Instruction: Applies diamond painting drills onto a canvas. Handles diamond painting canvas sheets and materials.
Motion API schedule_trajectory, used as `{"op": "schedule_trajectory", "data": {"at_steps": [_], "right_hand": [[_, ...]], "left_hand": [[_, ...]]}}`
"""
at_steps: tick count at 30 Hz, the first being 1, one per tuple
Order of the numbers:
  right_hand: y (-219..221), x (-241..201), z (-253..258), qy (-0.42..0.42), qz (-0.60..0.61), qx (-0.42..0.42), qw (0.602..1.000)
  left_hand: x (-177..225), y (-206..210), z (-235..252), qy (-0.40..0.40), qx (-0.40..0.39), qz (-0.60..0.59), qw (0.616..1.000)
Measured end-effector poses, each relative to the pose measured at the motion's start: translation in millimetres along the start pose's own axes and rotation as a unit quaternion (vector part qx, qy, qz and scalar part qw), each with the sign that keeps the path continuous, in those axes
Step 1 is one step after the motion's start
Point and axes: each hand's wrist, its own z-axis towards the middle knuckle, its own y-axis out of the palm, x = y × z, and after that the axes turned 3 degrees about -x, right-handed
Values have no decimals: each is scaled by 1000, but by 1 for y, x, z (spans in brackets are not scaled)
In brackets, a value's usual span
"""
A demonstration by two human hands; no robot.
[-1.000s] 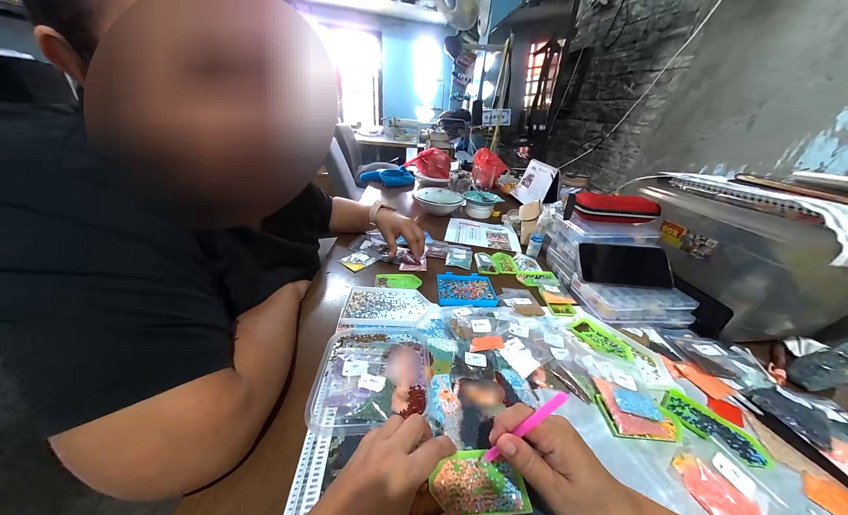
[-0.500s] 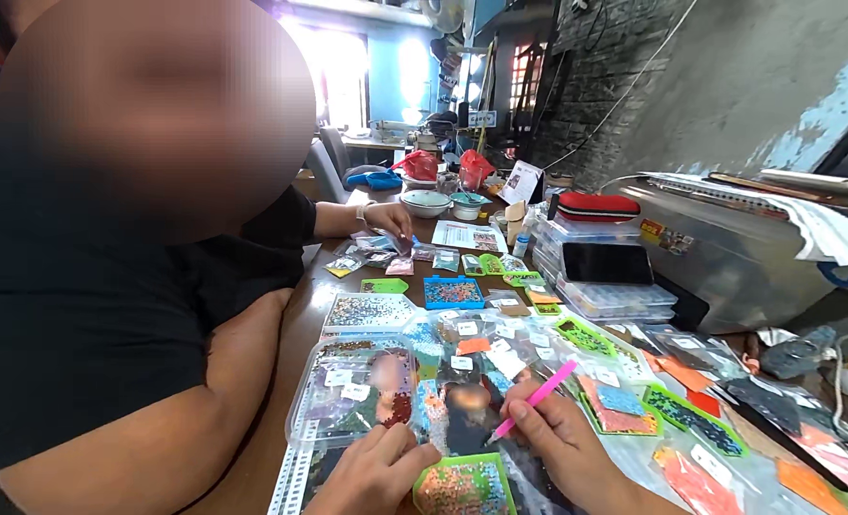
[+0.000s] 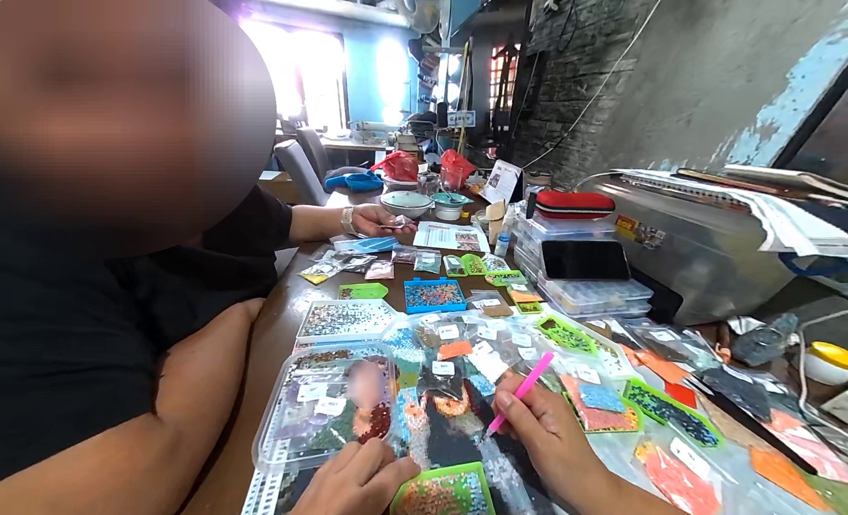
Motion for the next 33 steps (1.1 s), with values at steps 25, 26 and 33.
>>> {"op": "schedule_trajectory", "data": {"at_steps": [25,26,33], "right_hand": [[1,1,2,-2,-28,-21,999],[1,1,2,-1,-28,-19,999],[0,1,2,-6,-46,-37,998]], "left_hand": [[-1,0,0,0,-2,-7,1000],[-1,0,0,-1,-1,-6,1000],[0,-1,0,1,0,-7,1000]]}}
